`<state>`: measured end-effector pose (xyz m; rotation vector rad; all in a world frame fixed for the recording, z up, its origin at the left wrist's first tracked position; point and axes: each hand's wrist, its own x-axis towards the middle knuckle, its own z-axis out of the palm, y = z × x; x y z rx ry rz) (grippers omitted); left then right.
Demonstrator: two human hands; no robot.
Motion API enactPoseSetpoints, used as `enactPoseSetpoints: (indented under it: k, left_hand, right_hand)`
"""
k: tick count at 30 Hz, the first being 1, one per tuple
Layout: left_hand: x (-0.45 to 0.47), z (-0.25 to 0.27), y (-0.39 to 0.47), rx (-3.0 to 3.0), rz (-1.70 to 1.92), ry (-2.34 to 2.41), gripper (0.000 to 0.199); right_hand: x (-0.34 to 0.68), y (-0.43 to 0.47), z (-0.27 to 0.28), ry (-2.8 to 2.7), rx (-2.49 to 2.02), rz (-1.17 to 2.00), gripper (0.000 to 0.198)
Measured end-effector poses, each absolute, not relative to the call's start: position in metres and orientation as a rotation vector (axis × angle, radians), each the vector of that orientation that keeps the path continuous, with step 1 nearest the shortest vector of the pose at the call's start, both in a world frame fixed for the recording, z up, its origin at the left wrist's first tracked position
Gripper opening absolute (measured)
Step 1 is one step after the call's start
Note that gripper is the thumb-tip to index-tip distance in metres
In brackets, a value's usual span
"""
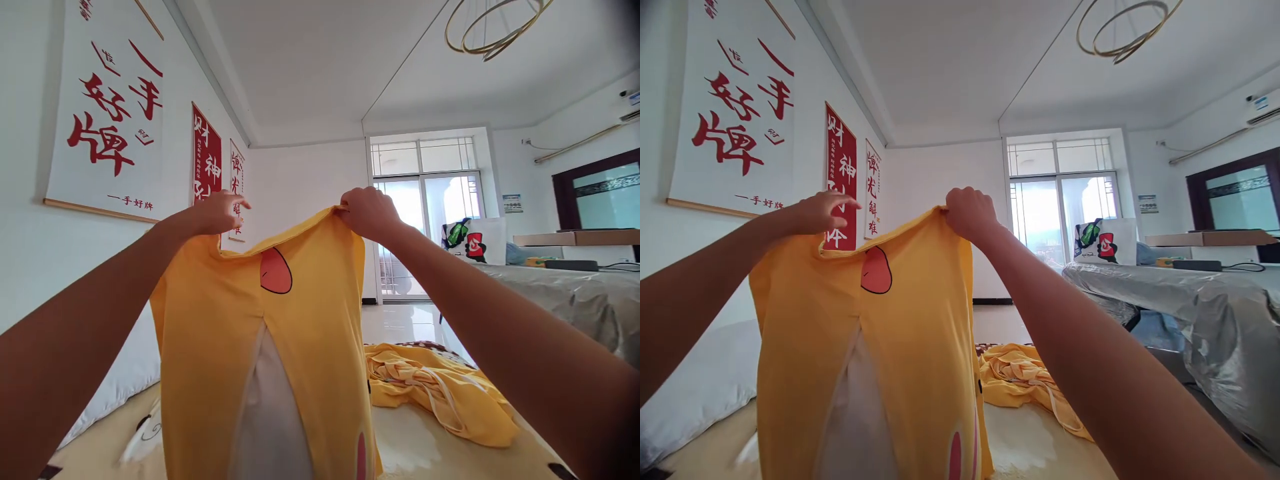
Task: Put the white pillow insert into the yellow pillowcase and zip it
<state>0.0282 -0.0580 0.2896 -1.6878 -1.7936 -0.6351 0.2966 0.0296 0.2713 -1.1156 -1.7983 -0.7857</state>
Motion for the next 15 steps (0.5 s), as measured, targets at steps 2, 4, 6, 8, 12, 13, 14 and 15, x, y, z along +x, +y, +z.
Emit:
enactPoseSetpoints:
  k: [2,4,6,8,12,13,14,15]
  left_hand:
    - [0.061,0.297,-0.064,-2.037,-0.699,-1.654,0.070]
    - [0.090,0.301,-0.067,-2.277,-0.642,-1.657,0.079]
    - [0.109,0.301,-0.064,-2.398,-0.547,-1.720,0.068]
    - [0.115,0.298,-0.059,-2.426,-0.519,-1.721,0.048]
    - [0.098,0.295,-0.058,-2.300,-0.630,-1.736,0.027]
    - [0.090,0.296,-0.061,-2.274,-0.680,-1.783,0.027]
    - [0.083,0.296,-0.067,-2.245,-0.740,-1.820,0.029]
    - [0.075,0.296,-0.073,-2.210,-0.795,-1.844,0.032]
  right_hand:
    - [0.286,0.020,0.277,-1.807,-1.002,-0.642,0.018]
    - [0.275,0.012,0.280,-1.804,-0.866,-0.472,0.013]
    - [0.265,0.004,0.279,-1.778,-0.752,-0.310,0.007]
    - [0.261,-0.003,0.278,-1.791,-0.647,-0.113,0.007]
    - [0.278,0.001,0.265,-2.132,-0.279,0.420,0.046]
    - [0.288,0.009,0.255,-2.231,-0.219,0.518,0.056]
    - [0.298,0.019,0.241,-2.332,-0.222,0.578,0.065]
    - [0.308,0.032,0.222,-2.421,-0.288,0.613,0.072]
